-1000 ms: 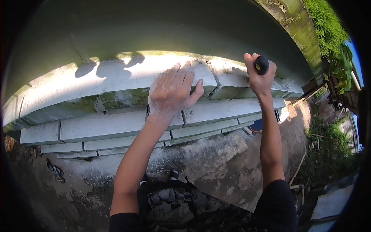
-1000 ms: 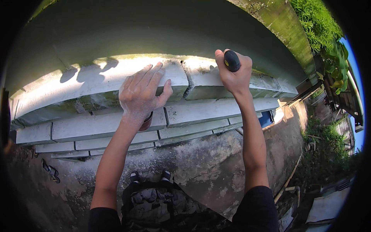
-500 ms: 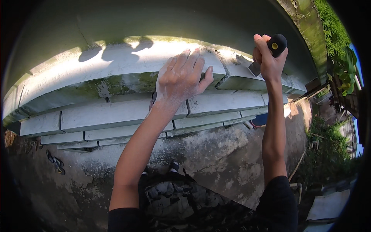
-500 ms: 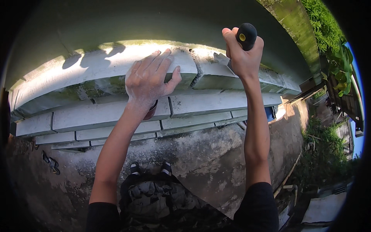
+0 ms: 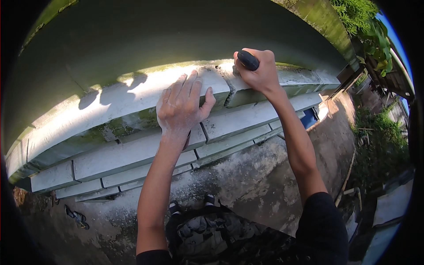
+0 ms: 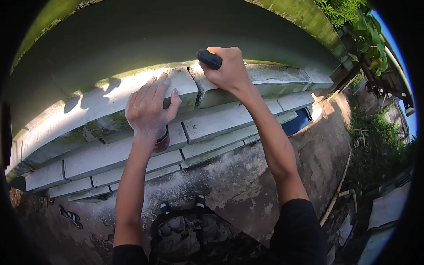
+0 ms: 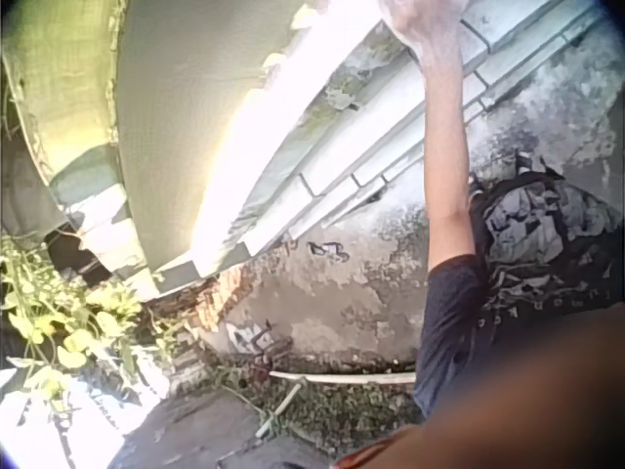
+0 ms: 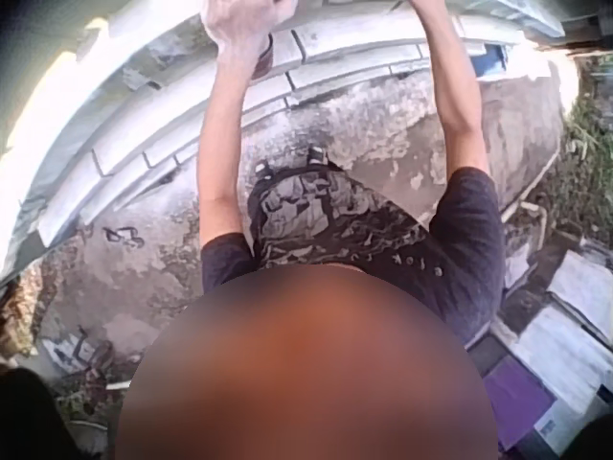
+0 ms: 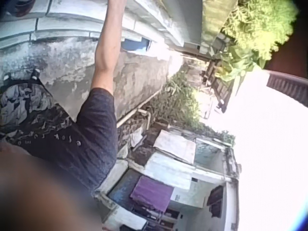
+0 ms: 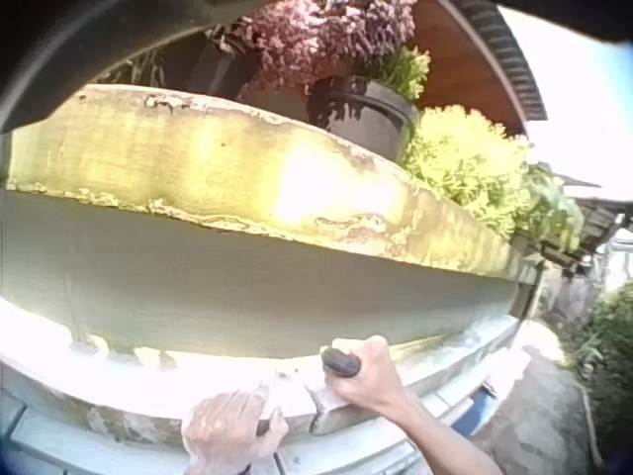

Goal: Scraping a crack in an outdoor wall and applying white filler or putty with a scraper.

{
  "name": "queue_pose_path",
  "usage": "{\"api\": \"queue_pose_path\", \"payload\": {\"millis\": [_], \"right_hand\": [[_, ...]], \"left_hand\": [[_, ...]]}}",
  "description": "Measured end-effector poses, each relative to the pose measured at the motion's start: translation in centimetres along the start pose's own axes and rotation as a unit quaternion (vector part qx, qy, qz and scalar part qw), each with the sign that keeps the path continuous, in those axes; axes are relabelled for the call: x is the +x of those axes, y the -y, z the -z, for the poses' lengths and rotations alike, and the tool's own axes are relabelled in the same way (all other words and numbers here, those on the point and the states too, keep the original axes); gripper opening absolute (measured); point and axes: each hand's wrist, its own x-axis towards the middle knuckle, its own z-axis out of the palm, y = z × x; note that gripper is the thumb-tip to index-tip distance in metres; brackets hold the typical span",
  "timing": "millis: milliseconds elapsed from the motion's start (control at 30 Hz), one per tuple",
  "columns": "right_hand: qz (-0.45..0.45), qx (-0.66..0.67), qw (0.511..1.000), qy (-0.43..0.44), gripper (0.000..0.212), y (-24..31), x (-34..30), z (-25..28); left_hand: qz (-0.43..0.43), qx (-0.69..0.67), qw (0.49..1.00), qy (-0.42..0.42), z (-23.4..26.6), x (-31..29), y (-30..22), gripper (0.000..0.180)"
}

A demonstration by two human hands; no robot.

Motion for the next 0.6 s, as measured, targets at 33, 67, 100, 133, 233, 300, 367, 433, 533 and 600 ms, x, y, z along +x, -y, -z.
{"api": "queue_pose_path", "payload": {"millis": [33,67,100,133,233,300,367,433,533,600], "right_hand": [[0.004,0.022,1.000,-0.006,0.018,0.3,0.4,-0.3],[0.005,0.047,0.998,-0.039,0.018,1.2,0.2,-0.1],[0.018,0.069,0.996,-0.046,0.018,2.3,0.0,0.3],[0.026,0.088,0.994,-0.053,0.018,3.0,-0.3,1.0],[-0.007,0.015,1.000,-0.012,0.023,-1.4,-0.4,-0.4],[0.013,0.034,0.998,-0.045,0.018,-2.1,-0.4,-0.3],[0.033,0.108,0.990,-0.086,0.016,0.6,-0.6,0.9],[0.017,0.118,0.990,-0.071,0.010,-0.2,-1.3,1.1],[0.000,-0.002,0.998,-0.059,0.011,-3.3,-1.8,-0.4],[0.024,0.025,0.998,-0.059,0.012,-3.3,-3.1,-0.5]], "left_hand": [[0.005,0.014,1.000,0.018,0.1,-0.3,0.2,0.023],[0.009,0.029,0.999,0.036,0.1,-0.3,0.5,0.023],[-0.003,0.025,0.999,0.027,0.1,-0.3,0.7,0.023],[0.000,0.030,0.999,0.041,0.3,-0.3,0.4,0.022],[-0.006,0.024,0.998,0.055,1.0,0.3,-0.4,0.022],[0.002,0.029,0.998,0.061,0.5,0.3,-0.5,0.023],[0.004,0.026,0.997,0.066,0.8,0.1,-0.2,0.022],[0.019,0.019,0.997,0.079,1.3,0.7,-0.6,0.022],[0.016,0.016,0.996,0.087,1.4,1.1,-0.7,0.022],[0.003,0.018,0.996,0.089,1.2,1.0,-0.9,0.022]]}}
